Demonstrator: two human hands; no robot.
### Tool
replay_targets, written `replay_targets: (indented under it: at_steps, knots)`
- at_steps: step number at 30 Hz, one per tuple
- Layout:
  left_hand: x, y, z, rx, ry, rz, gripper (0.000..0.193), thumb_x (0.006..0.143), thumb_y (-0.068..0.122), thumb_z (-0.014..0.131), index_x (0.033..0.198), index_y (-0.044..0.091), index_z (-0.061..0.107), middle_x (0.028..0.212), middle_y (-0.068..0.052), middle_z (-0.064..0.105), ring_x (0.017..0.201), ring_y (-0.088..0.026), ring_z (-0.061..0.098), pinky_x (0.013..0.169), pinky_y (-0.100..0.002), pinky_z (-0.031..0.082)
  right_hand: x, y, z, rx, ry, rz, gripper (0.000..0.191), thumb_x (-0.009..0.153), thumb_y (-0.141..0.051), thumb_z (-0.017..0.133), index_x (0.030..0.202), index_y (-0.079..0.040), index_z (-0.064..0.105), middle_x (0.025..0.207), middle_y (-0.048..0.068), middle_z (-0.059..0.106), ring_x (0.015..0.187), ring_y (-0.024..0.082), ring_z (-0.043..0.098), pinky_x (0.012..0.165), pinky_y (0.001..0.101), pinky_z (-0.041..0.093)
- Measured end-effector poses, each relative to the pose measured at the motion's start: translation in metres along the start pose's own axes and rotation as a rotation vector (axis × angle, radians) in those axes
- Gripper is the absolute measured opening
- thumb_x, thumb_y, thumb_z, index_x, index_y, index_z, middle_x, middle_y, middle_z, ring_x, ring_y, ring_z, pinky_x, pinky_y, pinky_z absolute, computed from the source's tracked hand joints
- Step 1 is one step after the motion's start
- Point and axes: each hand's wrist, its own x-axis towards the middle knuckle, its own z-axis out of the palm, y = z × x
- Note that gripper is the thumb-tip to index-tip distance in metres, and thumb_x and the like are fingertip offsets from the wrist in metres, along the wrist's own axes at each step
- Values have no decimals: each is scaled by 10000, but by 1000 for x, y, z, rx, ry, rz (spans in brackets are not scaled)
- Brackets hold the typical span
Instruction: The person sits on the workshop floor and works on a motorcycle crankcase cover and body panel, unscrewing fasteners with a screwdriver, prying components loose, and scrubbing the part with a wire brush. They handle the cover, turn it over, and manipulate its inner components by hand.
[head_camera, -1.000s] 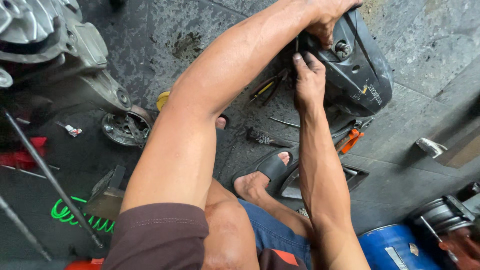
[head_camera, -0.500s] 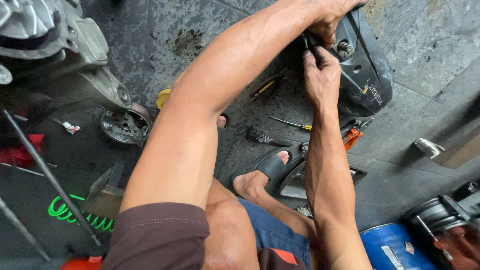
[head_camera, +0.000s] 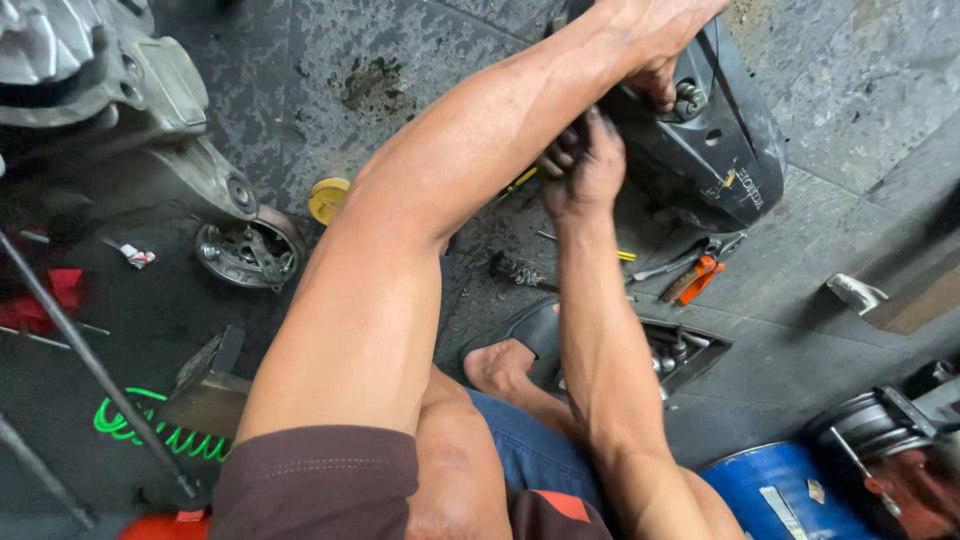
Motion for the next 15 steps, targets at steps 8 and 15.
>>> replay_targets:
  at_steps: [8, 15]
  knots:
    - [-13, 14, -14, 34, -56, 6, 237, 914, 291, 665, 915, 59, 711, 789, -157, 652, 751, -344, 615, 672, -487, 469, 18, 26, 24, -565, 489, -45, 274, 998, -202, 594, 1142, 29, 630, 1003, 138, 732, 849, 235, 707, 752, 406, 580]
    - [-28, 34, -34, 12, -131, 25, 244, 920, 296, 663, 911, 57, 711, 759, -161, 651, 714, -347, 618, 642, -491, 470, 59, 20, 29, -293, 437, 142, 282, 1013, -210, 567, 1139, 35, 630, 990, 140, 714, 834, 246, 695, 729, 422, 567]
